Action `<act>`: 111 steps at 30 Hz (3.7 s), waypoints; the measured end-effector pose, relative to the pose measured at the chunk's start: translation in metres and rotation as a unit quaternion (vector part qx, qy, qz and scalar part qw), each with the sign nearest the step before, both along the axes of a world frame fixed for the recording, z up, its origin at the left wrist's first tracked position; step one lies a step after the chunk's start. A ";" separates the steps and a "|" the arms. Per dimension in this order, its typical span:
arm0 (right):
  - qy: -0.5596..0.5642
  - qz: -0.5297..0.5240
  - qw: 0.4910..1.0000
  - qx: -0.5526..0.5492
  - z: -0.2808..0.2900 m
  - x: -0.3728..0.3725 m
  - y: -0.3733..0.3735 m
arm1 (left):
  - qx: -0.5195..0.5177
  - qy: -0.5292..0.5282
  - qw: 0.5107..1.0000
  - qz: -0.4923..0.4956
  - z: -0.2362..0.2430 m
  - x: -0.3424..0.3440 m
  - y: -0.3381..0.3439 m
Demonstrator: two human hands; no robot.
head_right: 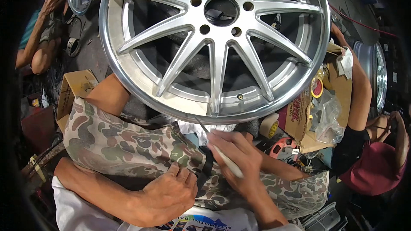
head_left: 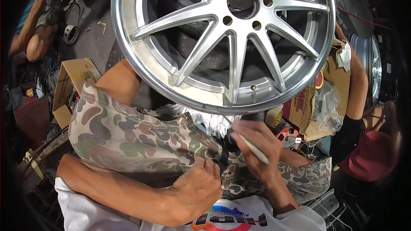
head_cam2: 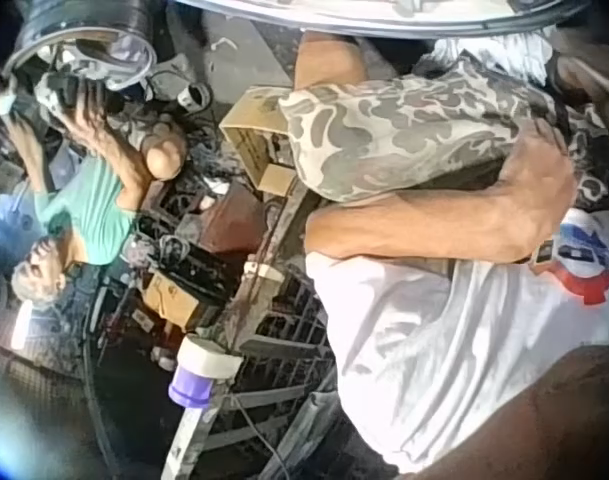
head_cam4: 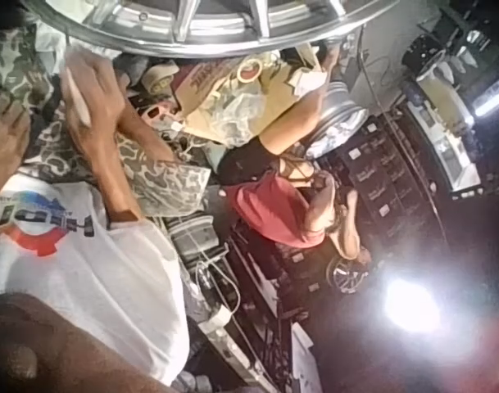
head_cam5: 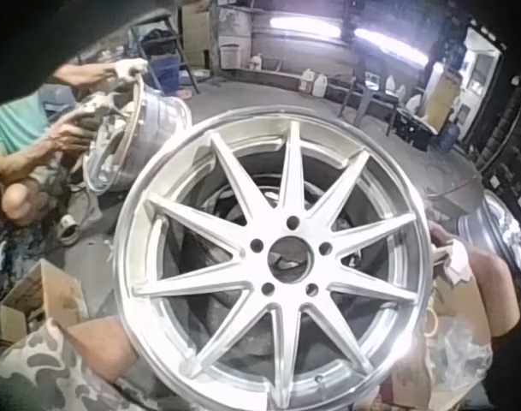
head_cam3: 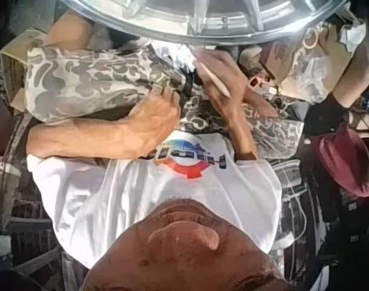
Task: Masking the outer edge of a car wheel rim and applying filler compound.
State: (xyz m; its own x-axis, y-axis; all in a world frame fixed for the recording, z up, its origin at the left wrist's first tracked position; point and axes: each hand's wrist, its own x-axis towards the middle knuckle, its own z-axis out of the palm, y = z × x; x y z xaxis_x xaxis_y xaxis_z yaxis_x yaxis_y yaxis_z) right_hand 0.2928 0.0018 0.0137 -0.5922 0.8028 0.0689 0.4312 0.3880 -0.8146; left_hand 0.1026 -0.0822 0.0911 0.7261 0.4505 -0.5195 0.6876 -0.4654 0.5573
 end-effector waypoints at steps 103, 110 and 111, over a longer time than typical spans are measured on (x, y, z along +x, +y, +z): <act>0.100 -0.417 0.887 -0.170 -0.128 0.077 0.077 | 0.345 0.051 0.628 0.696 -0.081 -0.268 0.217; 0.177 -0.393 0.789 -0.438 -0.223 0.088 -0.007 | 0.340 0.120 0.679 0.640 -0.089 -0.289 0.201; 0.174 -0.401 0.782 -0.444 -0.245 0.095 -0.011 | 0.313 0.089 0.688 0.648 -0.092 -0.291 0.197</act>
